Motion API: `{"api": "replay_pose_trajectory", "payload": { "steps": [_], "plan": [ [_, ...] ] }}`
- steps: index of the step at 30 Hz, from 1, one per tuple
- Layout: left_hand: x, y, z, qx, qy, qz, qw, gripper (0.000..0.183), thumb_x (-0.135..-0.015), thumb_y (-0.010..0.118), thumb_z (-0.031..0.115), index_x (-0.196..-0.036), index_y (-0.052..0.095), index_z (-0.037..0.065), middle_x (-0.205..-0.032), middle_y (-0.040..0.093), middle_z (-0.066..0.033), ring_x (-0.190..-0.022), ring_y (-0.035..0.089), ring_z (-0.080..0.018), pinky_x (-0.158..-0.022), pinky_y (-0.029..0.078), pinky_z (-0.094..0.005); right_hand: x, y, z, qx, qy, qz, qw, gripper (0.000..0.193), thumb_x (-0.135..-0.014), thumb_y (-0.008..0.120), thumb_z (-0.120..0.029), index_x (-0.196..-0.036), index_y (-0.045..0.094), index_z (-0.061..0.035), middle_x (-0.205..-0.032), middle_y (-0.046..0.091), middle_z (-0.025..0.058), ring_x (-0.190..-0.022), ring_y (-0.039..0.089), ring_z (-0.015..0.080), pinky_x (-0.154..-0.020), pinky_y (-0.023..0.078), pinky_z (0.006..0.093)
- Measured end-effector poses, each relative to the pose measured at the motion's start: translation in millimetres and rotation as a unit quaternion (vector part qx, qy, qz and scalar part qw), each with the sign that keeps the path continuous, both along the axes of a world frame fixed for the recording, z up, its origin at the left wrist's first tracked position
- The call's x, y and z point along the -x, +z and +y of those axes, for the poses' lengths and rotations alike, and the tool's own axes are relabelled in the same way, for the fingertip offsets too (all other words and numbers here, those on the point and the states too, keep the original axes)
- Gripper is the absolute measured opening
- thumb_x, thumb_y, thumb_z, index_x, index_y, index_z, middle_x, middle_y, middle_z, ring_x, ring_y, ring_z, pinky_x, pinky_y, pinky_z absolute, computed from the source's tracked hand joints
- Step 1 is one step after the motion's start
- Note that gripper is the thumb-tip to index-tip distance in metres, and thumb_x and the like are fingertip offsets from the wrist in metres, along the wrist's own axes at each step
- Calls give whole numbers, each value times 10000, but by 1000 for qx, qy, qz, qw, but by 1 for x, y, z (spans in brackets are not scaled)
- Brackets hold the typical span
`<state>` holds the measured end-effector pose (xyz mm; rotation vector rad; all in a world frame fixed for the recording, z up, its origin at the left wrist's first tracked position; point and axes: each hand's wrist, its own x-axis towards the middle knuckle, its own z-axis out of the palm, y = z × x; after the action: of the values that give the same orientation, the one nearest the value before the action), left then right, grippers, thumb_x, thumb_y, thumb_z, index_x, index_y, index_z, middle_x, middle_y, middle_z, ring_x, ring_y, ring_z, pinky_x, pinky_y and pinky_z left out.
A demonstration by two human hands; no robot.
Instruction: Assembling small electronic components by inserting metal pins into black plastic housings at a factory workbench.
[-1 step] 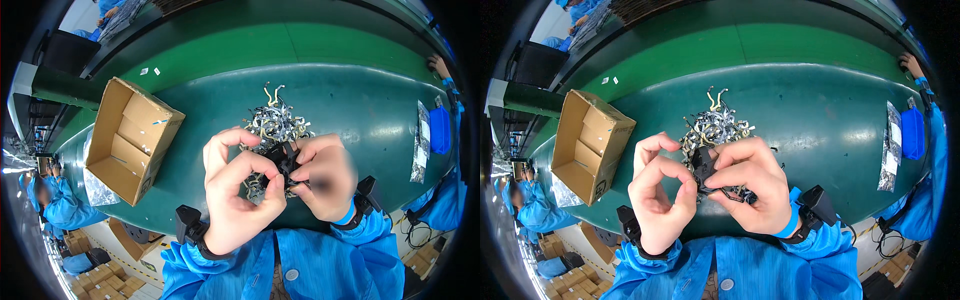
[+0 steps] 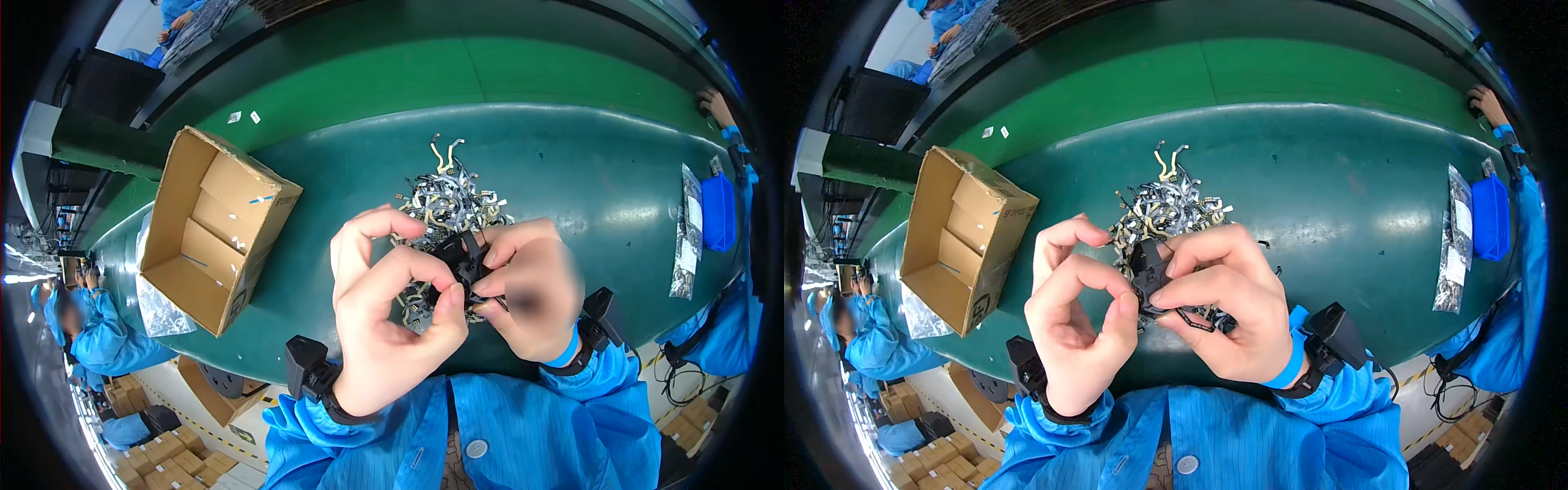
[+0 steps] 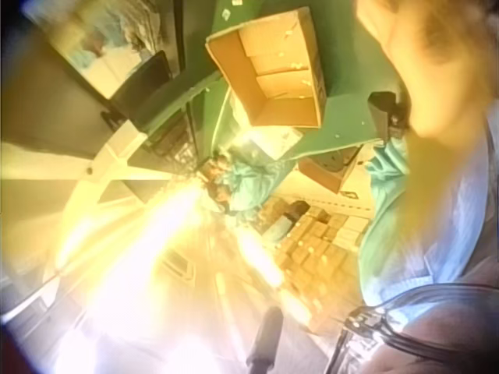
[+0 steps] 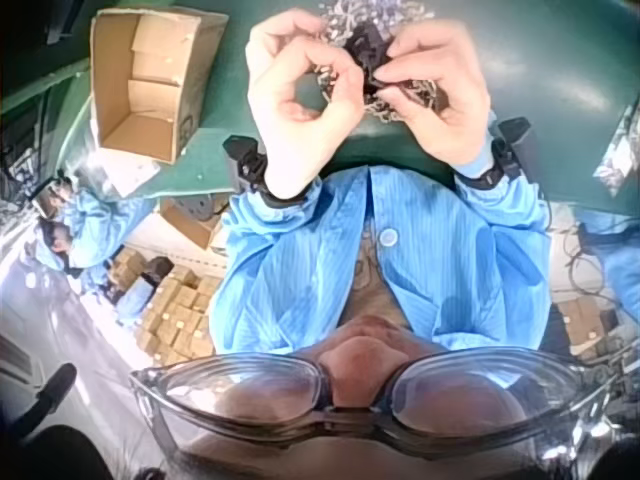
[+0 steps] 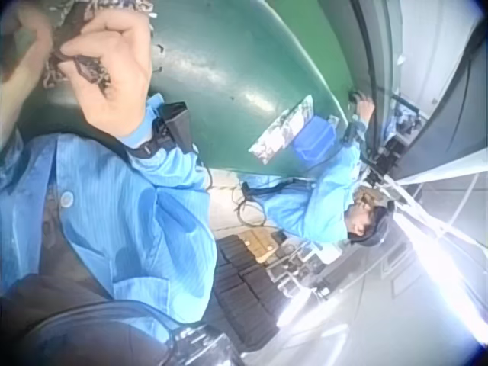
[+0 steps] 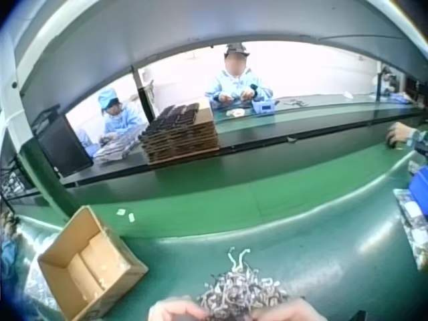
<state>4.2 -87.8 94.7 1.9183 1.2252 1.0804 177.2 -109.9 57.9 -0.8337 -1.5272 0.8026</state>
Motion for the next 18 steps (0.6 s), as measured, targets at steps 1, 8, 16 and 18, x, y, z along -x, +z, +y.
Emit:
{"api": "replay_pose_trajectory", "payload": {
  "steps": [1,8,16,18],
  "plan": [
    [0,1,0,-12,7,10,1000,164,-599,713,27,-719,626,98,-1054,533,-108,-1042,498,-307,-903,390,-391,0,0,0,3,3,8,1000,294,-711,731,59,-966,645,-60,-1009,523,114,-975,594,287,-826,508,375],
    [-5,-1,-8,12,40,3,999,165,-621,710,20,-750,625,78,-1021,545,-114,-1005,522,-286,-877,416,-369,2,-3,0,-1,-2,29,1000,255,-733,724,47,-947,639,-63,-1022,510,114,-988,590,291,-860,506,380],
    [-3,-4,-5,119,-8,-110,987,147,-661,699,8,-774,624,66,-1056,540,-115,-981,517,-261,-878,414,-354,1,1,-2,24,-18,16,999,237,-755,729,-16,-973,638,-40,-1001,546,117,-994,591,287,-838,506,374],
    [-2,-2,-5,120,-16,-120,985,147,-663,697,5,-775,624,65,-1058,538,-115,-983,517,-259,-879,412,-351,1,1,-2,17,-17,-3,1000,251,-752,732,-19,-986,641,-36,-996,552,117,-993,594,286,-832,507,371]
  ]
}}
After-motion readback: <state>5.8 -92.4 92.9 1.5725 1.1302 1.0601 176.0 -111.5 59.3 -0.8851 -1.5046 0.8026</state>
